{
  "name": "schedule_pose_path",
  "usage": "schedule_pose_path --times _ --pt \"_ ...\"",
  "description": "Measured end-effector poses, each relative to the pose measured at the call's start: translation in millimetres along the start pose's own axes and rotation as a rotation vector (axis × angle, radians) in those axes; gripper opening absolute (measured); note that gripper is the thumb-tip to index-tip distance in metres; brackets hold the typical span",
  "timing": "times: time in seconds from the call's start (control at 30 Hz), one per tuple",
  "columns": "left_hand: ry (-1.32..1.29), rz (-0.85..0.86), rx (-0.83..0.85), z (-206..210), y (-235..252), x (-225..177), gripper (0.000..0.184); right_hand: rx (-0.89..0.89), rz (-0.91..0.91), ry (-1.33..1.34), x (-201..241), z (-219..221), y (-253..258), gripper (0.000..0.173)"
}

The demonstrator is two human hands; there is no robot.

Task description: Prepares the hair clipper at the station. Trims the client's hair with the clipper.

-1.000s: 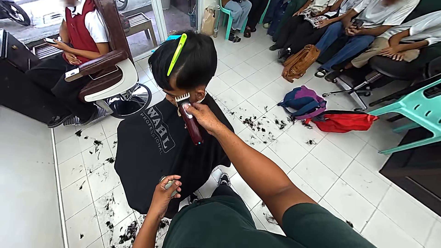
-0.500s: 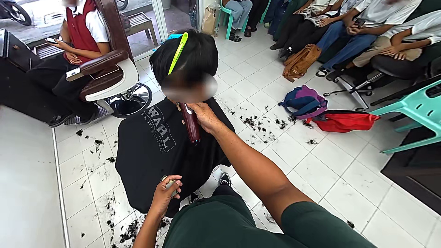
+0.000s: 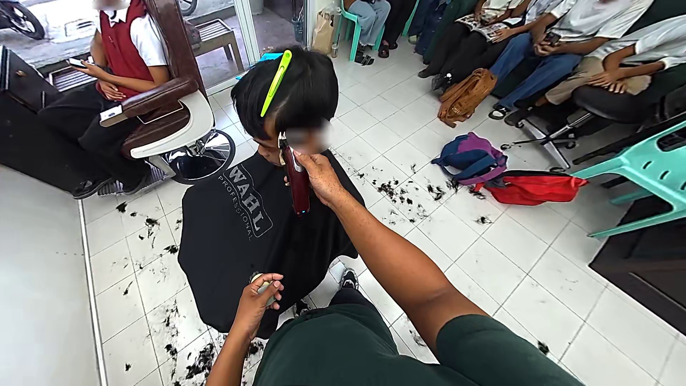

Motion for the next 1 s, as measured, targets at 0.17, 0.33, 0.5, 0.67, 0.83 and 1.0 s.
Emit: schedule_pose_path --times 0.17,0.33,0.5,0.67,0.83,1.0 --pt "0.002 0.005 -0.001 -1 2 0 0.017 0.045 0.174 -0.075 -16 -6 -2 0.047" --pt "0.003 -0.007 0.001 -1 2 1 0.017 0.008 0.154 0.16 -9 -8 -5 0.046" --pt "0.0 -0.002 -0.004 0 3 0 0.016 0.016 0.245 0.28 -13 -9 -7 0.044" --pt "0.008 0.006 -0.002 -1 4 -2 0.016 0.004 0.242 0.322 -15 -10 -8 0.044" --pt "0.052 0.011 0.031 7 9 -10 0.015 -0.035 0.17 0.37 -7 -12 -4 0.045" --pt "-0.014 0.431 -0.184 1 30 -109 0.025 0.096 0.109 0.149 -8 -34 -22 0.045"
Point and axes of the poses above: each hand's wrist, its own y-axis towards the middle knuckle, its own z-axis out of the palm, x = y × z, the point moved 8 cm from there along y, towards the middle knuckle, and after that the axes turned 13 degrees about -x, right-handed, at the moved point
